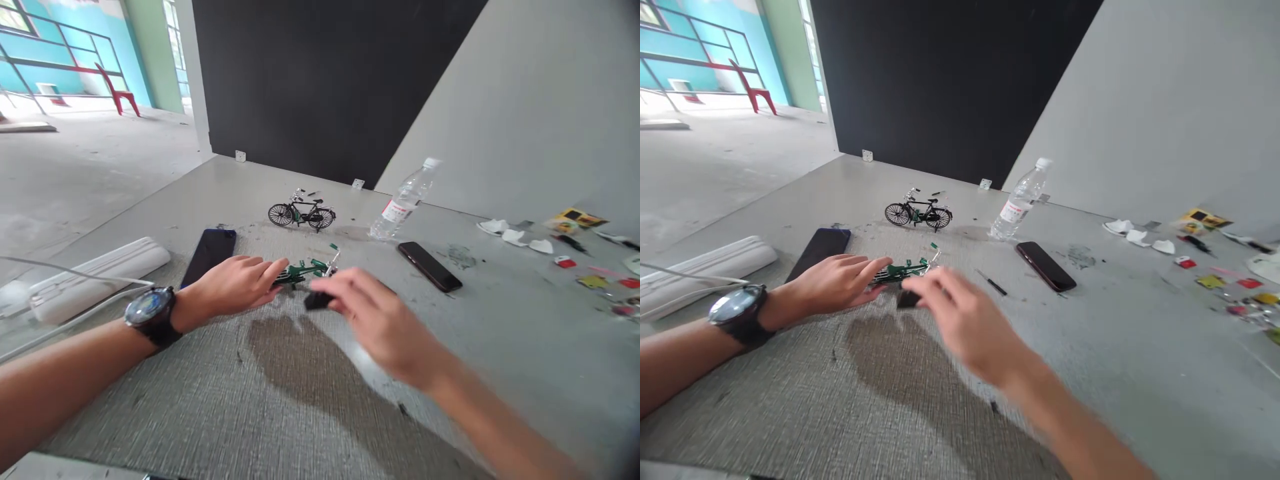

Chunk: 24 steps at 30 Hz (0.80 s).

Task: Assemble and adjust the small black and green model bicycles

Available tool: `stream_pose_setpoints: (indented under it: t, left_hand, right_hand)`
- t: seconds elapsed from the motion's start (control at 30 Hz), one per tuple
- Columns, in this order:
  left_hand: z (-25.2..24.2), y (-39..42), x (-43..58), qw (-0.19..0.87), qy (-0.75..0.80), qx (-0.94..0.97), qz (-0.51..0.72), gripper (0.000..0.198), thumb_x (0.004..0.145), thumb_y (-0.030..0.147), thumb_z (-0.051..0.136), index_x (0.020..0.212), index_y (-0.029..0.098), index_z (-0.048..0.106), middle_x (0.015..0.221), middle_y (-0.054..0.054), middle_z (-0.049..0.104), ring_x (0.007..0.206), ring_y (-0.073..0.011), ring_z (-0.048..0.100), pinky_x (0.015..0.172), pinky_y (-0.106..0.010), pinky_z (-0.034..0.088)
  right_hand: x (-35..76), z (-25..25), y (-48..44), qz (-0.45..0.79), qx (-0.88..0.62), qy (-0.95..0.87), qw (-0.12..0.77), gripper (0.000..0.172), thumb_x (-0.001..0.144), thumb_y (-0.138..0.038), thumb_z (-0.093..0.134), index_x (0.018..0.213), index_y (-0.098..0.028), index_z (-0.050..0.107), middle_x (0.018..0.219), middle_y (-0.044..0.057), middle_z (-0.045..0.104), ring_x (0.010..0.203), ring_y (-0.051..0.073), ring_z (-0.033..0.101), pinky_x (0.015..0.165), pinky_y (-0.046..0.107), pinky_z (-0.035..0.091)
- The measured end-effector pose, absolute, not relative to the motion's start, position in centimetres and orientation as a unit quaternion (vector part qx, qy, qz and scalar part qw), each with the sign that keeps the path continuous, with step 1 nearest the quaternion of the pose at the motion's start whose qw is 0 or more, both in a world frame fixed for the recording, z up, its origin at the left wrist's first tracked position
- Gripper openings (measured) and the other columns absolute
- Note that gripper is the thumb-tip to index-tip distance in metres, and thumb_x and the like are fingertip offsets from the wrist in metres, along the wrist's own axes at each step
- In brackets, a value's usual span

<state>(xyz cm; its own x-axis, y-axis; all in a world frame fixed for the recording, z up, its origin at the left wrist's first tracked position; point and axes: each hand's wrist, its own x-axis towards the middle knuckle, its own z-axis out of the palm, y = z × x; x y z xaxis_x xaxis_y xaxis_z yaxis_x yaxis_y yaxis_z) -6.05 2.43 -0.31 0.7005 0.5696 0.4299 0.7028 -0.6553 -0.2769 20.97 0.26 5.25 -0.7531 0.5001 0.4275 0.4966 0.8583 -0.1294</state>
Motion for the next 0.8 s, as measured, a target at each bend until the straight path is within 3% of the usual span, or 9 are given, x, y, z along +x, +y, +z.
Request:
stream_pose_setpoints:
  t: [0.13,0.27,0.47,0.6,0.8]
  left_hand:
    - [-0.3,2.4,-6.0,0.228,-0.368,-0.89,-0.145,0.03,0.105,0.037,0.047,0.121,0.011,0.051,0.074,-0.003,0.067,0.065,-0.0221,0.068,0.053,-0.033,0.048]
    - [-0.4,2.5,-5.9,0.234,-0.367,-0.888,-0.151,0.03,0.104,0.037,0.049,0.119,0.012,0.051,0.074,-0.003,0.067,0.064,-0.022,0.068,0.052,-0.033,0.045]
    - [-0.7,2.4,-6.0,0.161,-0.396,-0.885,-0.185,0.036,0.105,0.044,0.047,0.122,0.012,0.05,0.082,-0.007,0.072,0.07,-0.0224,0.07,0.055,-0.032,0.045]
    - [-0.9,2.4,-6.3,0.089,-0.419,-0.881,-0.202,0.037,0.105,0.05,0.046,0.113,0.015,0.055,0.089,-0.008,0.074,0.078,-0.0225,0.072,0.062,-0.032,0.049]
    - [-0.9,2.3,-6.2,0.062,-0.474,-0.853,-0.209,0.043,0.102,0.054,0.05,0.113,0.014,0.059,0.093,-0.012,0.075,0.08,-0.0255,0.072,0.064,-0.033,0.049]
  right_hand:
    - [19.9,1.6,-2.0,-0.014,-0.209,-0.961,0.18,0.035,0.103,-0.01,0.038,0.126,-0.018,0.063,0.105,0.008,0.068,0.095,0.021,0.064,0.085,0.037,0.058]
    - [19.8,-0.1,-1.8,0.012,-0.226,-0.958,0.176,0.033,0.103,-0.012,0.044,0.129,-0.019,0.063,0.111,0.009,0.067,0.098,0.02,0.064,0.086,0.036,0.057]
    - [19.7,-0.3,-2.2,0.038,-0.241,-0.947,0.211,0.034,0.102,-0.022,0.054,0.136,-0.017,0.057,0.116,0.007,0.07,0.106,0.021,0.064,0.096,0.039,0.054]
    - [19.9,-0.1,-2.2,0.063,-0.268,-0.933,0.231,0.036,0.1,-0.026,0.059,0.135,-0.017,0.054,0.12,0.008,0.07,0.11,0.022,0.064,0.095,0.038,0.053]
    - [22.3,2.0,-0.4,0.01,-0.322,-0.913,0.248,0.027,0.1,-0.034,0.06,0.122,-0.02,0.057,0.114,0.008,0.07,0.107,0.023,0.065,0.094,0.045,0.054]
